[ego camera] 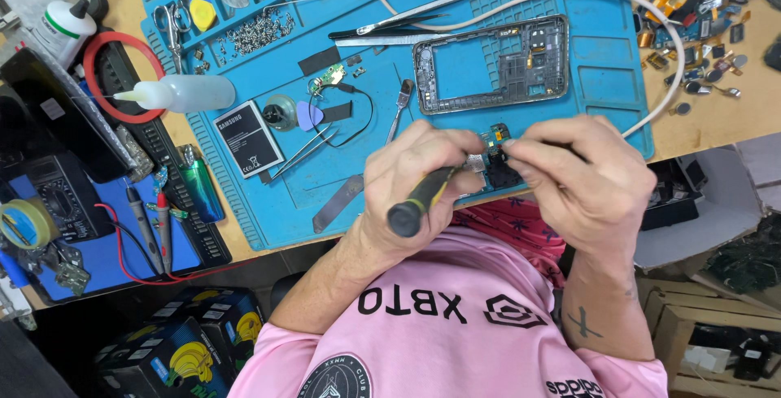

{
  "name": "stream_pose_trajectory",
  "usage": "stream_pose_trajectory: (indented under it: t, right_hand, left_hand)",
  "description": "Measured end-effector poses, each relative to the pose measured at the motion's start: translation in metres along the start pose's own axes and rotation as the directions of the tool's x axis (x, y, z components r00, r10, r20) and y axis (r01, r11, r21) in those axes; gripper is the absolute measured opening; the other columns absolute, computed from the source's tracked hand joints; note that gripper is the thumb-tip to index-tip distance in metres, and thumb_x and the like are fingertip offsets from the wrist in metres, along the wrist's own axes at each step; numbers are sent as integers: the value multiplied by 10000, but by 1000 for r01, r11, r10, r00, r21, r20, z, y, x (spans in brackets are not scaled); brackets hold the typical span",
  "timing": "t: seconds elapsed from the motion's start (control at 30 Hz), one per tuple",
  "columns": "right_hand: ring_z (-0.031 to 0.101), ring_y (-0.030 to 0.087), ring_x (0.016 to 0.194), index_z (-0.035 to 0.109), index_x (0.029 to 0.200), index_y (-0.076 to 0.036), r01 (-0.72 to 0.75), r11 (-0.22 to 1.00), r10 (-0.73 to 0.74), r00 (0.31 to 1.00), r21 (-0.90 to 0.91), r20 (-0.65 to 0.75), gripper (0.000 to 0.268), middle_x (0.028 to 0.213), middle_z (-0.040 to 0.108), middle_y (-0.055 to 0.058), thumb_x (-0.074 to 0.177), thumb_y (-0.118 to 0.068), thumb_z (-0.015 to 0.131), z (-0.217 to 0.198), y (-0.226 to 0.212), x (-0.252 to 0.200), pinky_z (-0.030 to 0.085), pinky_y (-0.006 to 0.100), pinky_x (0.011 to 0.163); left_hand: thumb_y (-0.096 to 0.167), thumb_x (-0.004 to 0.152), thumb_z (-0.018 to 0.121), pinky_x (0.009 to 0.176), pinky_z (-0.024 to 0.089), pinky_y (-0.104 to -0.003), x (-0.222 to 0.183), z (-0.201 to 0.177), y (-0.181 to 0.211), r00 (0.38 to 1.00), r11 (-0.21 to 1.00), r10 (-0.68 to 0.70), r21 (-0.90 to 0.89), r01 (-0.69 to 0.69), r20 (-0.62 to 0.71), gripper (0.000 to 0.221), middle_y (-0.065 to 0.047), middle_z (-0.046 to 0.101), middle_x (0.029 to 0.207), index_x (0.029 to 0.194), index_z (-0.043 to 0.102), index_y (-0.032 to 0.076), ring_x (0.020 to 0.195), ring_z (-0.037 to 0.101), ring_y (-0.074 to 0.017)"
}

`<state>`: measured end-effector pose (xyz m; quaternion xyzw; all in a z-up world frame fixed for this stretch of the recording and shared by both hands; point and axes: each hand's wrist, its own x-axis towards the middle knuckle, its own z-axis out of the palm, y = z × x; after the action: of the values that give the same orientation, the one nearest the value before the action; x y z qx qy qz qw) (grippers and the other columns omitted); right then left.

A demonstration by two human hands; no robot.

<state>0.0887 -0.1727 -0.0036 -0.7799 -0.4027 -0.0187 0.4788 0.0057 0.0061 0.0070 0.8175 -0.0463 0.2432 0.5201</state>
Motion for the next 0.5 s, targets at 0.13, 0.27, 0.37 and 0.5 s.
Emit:
stream_pose_trajectory:
  t: [0.13,0.27,0.37,0.5]
  right_hand:
    - [668,395,904,685,1069,107,26,989,-2,987,148,-161,301,1029,671,334,1033,-169,570,-7,-16,20,530,437,817]
    - [648,355,1003,646,1234,-12,162,962,-155,987,221,-48,323,1192,655,316,999,-230,681,-22,-43,56,519,409,859]
    - [635,337,934,675,1196,55,181,956,-197,979,231,48,274,1140,646,297,985,-114,717,-20,-62,78,516,381,786]
    - [705,381,857,568,1036,15,229,933,-233,972,278,-20,271,1009,592,259,976,-2,832,-12,-59,79,597,448,719]
  left_hand:
    - [135,1020,679,680,495,-357,20,0,8,999,993,18,116,-24,51,167,-75,676,957,1079,577,16,722,604,-240]
    - [216,1073,511,623,407,-426,27,6,3,994,989,102,114,-96,-48,249,-121,568,861,986,549,-15,675,488,-301]
    - [166,1060,502,593,370,-424,25,4,-2,985,987,131,111,-119,-110,258,-142,480,766,934,518,-57,672,434,-309]
    - [292,1087,356,597,349,-435,32,-2,6,990,987,141,81,-138,-31,446,-151,427,763,798,442,-37,679,429,-336]
